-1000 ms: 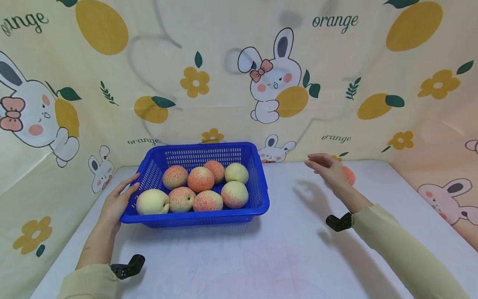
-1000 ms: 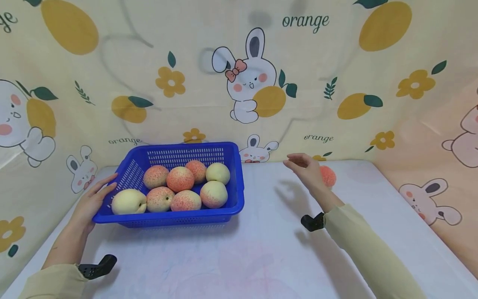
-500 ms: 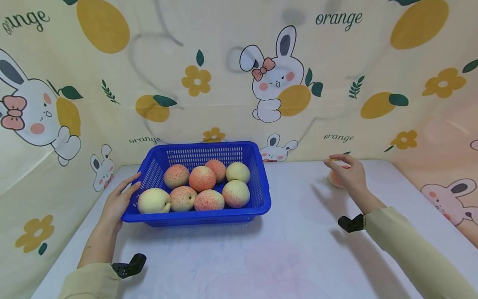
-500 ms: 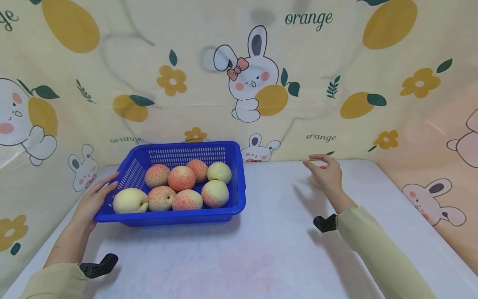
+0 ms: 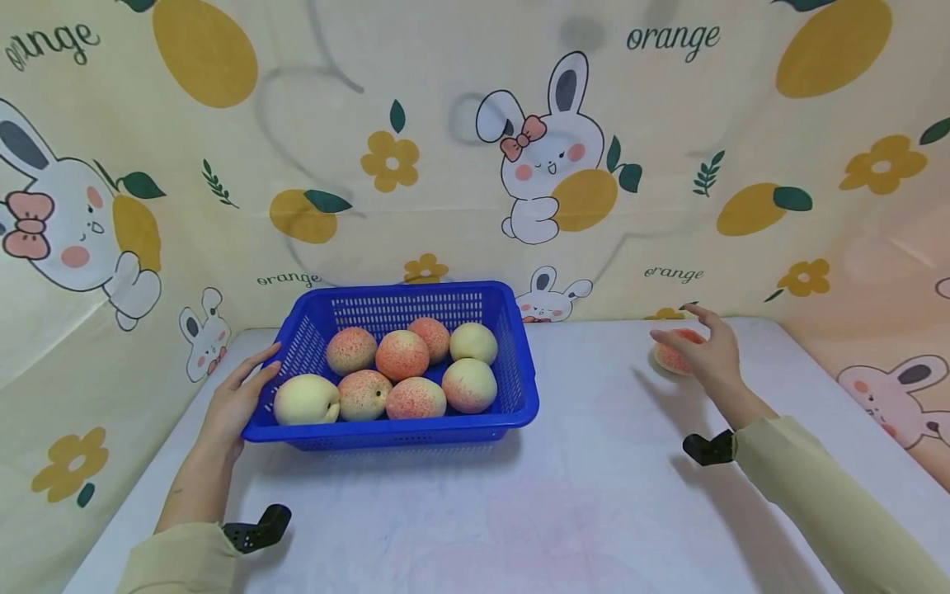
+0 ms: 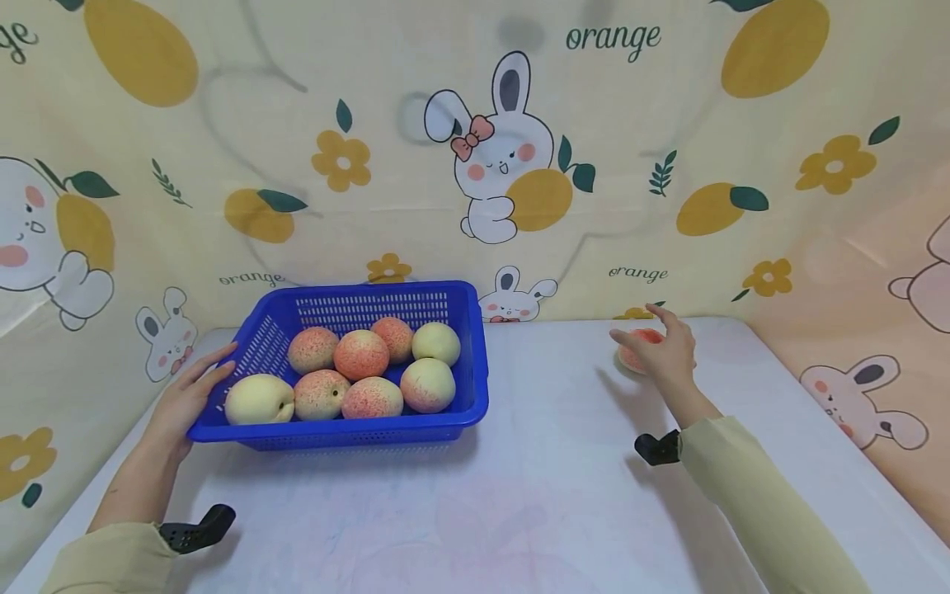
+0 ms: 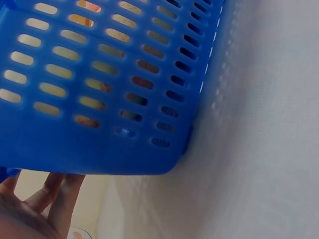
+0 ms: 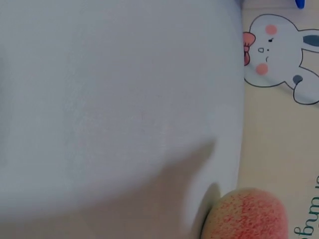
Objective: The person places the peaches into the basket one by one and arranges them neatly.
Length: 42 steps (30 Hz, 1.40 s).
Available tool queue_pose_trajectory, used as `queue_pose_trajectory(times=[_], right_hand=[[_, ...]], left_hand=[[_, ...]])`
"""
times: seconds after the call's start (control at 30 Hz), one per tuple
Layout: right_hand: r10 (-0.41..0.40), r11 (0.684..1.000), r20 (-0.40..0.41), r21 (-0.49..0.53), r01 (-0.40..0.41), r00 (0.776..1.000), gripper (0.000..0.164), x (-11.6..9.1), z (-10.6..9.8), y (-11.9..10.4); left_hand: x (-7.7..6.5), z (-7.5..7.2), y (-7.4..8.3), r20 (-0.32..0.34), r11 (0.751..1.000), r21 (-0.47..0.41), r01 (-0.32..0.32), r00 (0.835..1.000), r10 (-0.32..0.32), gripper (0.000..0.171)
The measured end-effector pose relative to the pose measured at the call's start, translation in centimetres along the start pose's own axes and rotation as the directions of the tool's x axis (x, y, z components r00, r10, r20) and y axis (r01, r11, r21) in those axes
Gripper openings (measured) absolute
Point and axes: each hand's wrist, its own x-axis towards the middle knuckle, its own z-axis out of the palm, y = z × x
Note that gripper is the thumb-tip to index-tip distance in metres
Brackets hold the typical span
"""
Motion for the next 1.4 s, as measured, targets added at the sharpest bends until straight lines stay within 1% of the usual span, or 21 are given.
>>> queue_pose_trajectory(times=[0.1, 0.2, 0.37, 0.47, 0.57, 0.67, 0.9, 1.07, 1.3, 1.4], right_hand=[[0.012, 1.0, 0.02, -0.003, -0.012, 1.0, 0.096, 0.1, 0.0, 0.5], [0.035, 0.999, 0.029, -0.005, -0.035, 0.999, 0.099, 0.0, -0.1, 0.9], [0.062, 0.998, 0.017, -0.02, -0.062, 0.998, 0.095, -0.1, -0.3, 1.3], [0.092, 0.995, 0.013, -0.032, -0.092, 0.996, 0.092, -0.1, -0.4, 1.6], [0.124, 0.991, 0.02, -0.047, -0.123, 0.992, 0.089, -0.1, -0.6, 1.8], [0.143, 0.988, 0.029, -0.063, -0.141, 0.989, 0.086, -0.1, -0.6, 2.1], [0.15, 0.987, 0.022, -0.067, -0.148, 0.988, 0.086, -0.1, -0.6, 2.6], [0.163, 0.985, 0.027, -0.055, -0.162, 0.986, 0.085, 0.0, -0.5, 2.8], [0.185, 0.982, 0.029, -0.045, -0.183, 0.982, 0.083, 0.2, -0.1, 2.7], [0.173, 0.984, 0.035, -0.036, -0.172, 0.984, 0.082, 0.2, 0.1, 2.5]], left_hand=[[0.0, 0.0, 0.0, -0.003, 1.0, 0.004, -0.001, 1.0, 0.001, 0.06], [0.1, 0.1, -0.1, -0.004, 1.0, 0.01, -0.006, 1.0, 0.006, 0.06], [0.1, 0.1, -0.2, 0.004, 1.0, 0.008, -0.017, 1.0, 0.017, 0.06], [0.1, 0.0, -0.3, 0.008, 1.0, 0.005, -0.031, 1.0, 0.03, 0.059], [0.0, 0.0, -0.2, 0.008, 0.999, 0.004, -0.04, 0.999, 0.04, 0.059], [0.0, 0.0, -0.2, 0.006, 0.999, 0.002, -0.036, 0.999, 0.036, 0.059], [0.0, 0.0, -0.2, 0.001, 0.999, -0.015, -0.039, 0.999, 0.039, 0.059], [0.1, 0.0, -0.3, 0.002, 0.999, -0.009, -0.039, 0.999, 0.039, 0.059], [0.1, 0.0, -0.2, 0.009, 0.999, -0.02, -0.039, 0.999, 0.039, 0.059], [0.1, -0.1, -0.2, 0.012, 0.999, -0.023, -0.042, 0.999, 0.042, 0.059]])
